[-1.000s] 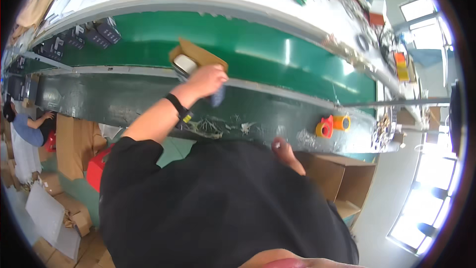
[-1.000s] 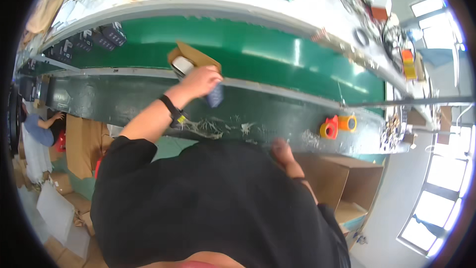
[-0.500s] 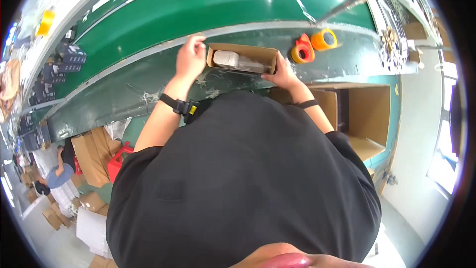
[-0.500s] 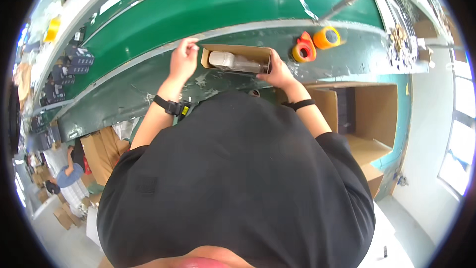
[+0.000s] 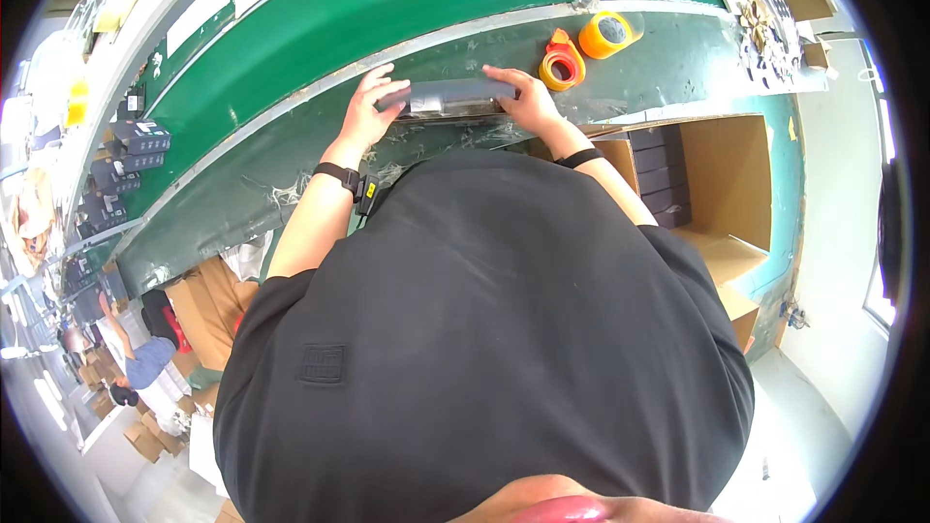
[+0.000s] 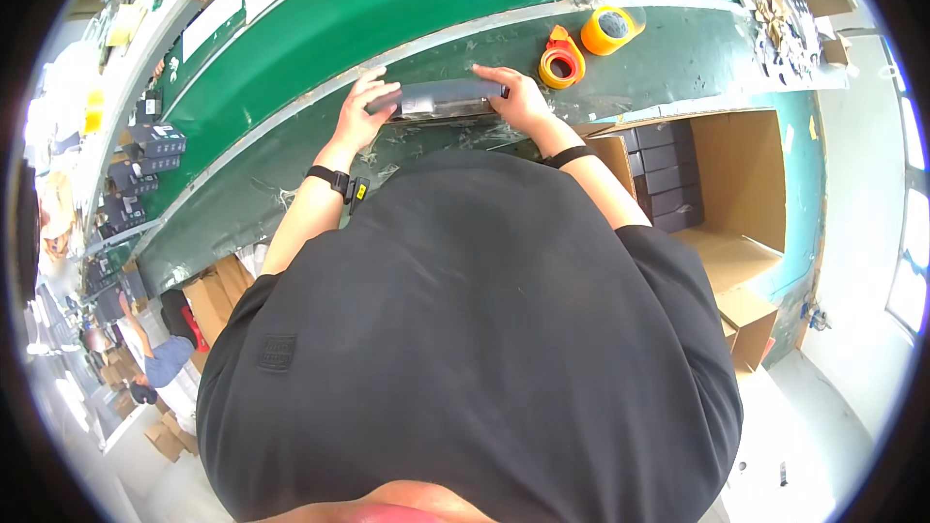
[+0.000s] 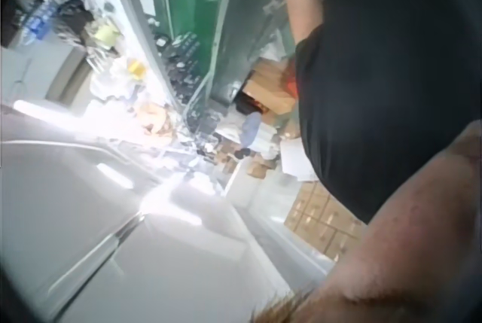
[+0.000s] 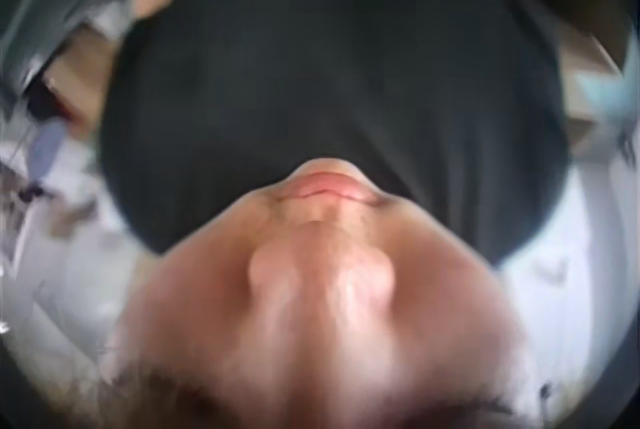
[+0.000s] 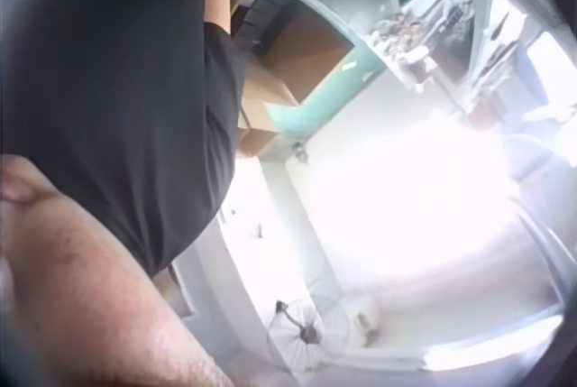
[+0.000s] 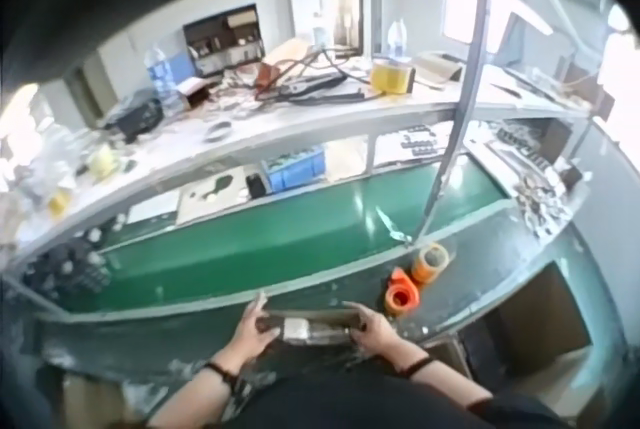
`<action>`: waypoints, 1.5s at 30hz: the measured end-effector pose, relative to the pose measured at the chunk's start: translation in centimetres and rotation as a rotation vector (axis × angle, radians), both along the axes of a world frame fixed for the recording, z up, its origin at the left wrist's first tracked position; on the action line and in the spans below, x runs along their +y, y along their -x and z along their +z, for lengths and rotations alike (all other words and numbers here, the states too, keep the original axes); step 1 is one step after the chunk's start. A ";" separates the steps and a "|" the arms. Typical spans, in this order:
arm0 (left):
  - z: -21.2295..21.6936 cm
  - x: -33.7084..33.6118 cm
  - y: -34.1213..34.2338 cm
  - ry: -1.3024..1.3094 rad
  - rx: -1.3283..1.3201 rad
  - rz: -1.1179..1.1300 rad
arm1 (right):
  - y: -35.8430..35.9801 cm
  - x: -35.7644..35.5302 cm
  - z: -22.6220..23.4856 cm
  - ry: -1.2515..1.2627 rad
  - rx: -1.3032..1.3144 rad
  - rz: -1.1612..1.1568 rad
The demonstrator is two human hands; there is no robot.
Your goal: Packing product boxes from a conveyor belt into a larger cardboard shipping box.
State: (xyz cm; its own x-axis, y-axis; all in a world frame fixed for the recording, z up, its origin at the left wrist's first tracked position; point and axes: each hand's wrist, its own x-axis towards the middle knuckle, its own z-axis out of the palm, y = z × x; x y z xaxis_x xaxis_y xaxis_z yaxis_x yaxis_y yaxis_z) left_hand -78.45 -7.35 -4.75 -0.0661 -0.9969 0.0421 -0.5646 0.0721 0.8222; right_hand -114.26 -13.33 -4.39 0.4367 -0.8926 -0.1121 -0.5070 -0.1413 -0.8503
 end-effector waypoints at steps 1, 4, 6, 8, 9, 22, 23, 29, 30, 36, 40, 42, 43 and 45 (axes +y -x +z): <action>-0.4 -0.1 -0.8 0.097 -0.228 -0.145 | 0.4 -0.3 -1.6 0.201 -0.027 0.086; 1.4 0.5 -0.5 0.204 -0.501 -0.324 | 1.4 0.1 -1.8 0.349 0.006 0.245; 4.3 1.5 0.6 0.137 -0.498 -0.331 | 1.4 1.7 2.6 0.188 -0.001 0.251; 4.5 1.6 1.1 0.135 -0.492 -0.343 | 1.4 2.2 2.2 0.236 0.039 0.306; 4.0 1.4 1.0 0.117 -0.512 -0.344 | 1.1 2.3 2.0 0.296 0.102 0.278; 3.1 0.8 2.2 0.150 -0.560 -0.313 | -1.2 2.8 2.6 0.316 0.407 0.221; 2.8 0.9 2.1 0.141 -0.638 -0.364 | -0.8 2.8 2.5 0.270 0.352 0.260; 1.9 1.7 1.8 0.276 -0.737 -0.443 | -3.8 4.3 6.1 0.567 0.782 0.225; 1.9 1.6 1.9 0.247 -0.742 -0.446 | -4.7 4.1 6.1 0.610 0.618 0.177; 8.5 -2.1 2.4 0.296 -0.193 -0.459 | -6.0 1.5 7.6 0.347 0.396 0.239; 11.1 -4.5 -1.0 0.428 0.313 0.241 | 1.2 3.0 17.4 0.317 0.088 -0.149; 11.3 -5.4 -4.9 0.168 0.254 0.420 | 6.2 5.5 23.0 0.011 -0.305 -0.410; 10.4 -5.9 -6.6 0.037 0.172 0.338 | 9.5 7.2 24.5 0.042 -0.407 -0.580; 7.9 -6.1 -8.2 -0.186 -0.038 0.050 | 14.3 11.1 28.8 0.129 -0.540 -0.837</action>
